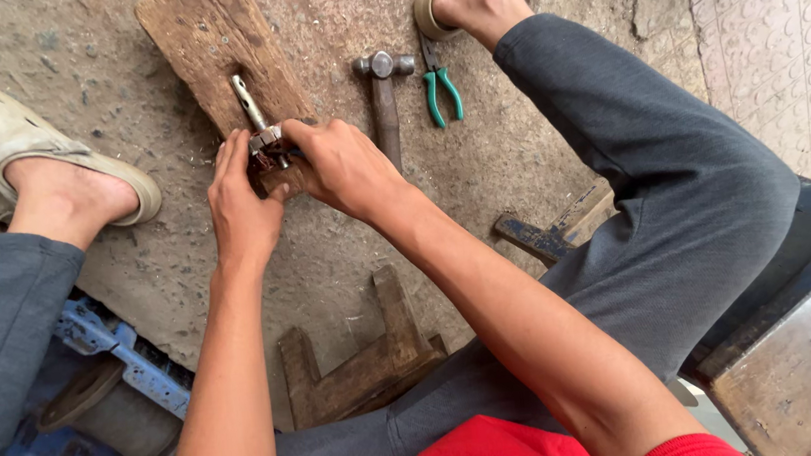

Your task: The person uses a hammer and a screwdriver to repeatedly strike and pry at a small electrical component mounted on a wooden block. They adjust the component's position multiple times while working on it.

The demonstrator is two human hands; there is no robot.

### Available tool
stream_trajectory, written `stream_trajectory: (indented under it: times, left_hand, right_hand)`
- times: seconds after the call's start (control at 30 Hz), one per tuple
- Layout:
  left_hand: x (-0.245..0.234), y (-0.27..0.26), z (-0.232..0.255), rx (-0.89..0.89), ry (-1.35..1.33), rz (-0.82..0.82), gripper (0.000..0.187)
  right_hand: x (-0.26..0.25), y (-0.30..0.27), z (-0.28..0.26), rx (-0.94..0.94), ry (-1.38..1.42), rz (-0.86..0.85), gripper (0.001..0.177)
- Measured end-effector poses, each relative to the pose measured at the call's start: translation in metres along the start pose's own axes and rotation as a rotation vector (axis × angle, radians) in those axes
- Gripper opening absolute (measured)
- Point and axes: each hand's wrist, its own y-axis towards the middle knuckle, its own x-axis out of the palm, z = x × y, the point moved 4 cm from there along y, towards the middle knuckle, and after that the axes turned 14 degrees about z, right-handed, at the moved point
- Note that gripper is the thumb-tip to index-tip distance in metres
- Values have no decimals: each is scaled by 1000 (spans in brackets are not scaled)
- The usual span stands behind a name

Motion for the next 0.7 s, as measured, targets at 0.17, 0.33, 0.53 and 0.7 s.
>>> stream_trajectory:
  times: [0.17, 0.33, 0.53, 0.7]
  left_hand:
    - [-4, 1, -2, 24, 1, -2, 82]
    - [0, 3, -8, 108, 20, 12, 74]
    - [2, 5, -10, 162, 37, 23, 55]
    - [0, -1, -10, 161, -14, 17, 73]
  right_hand:
    - [8, -7, -1, 5, -23, -36, 23]
    - [30, -5, -6, -72, -177, -91, 29]
    - [36, -6, -16, -49, -186, -52, 19]
    - [26, -10, -6, 53, -90, -16, 24]
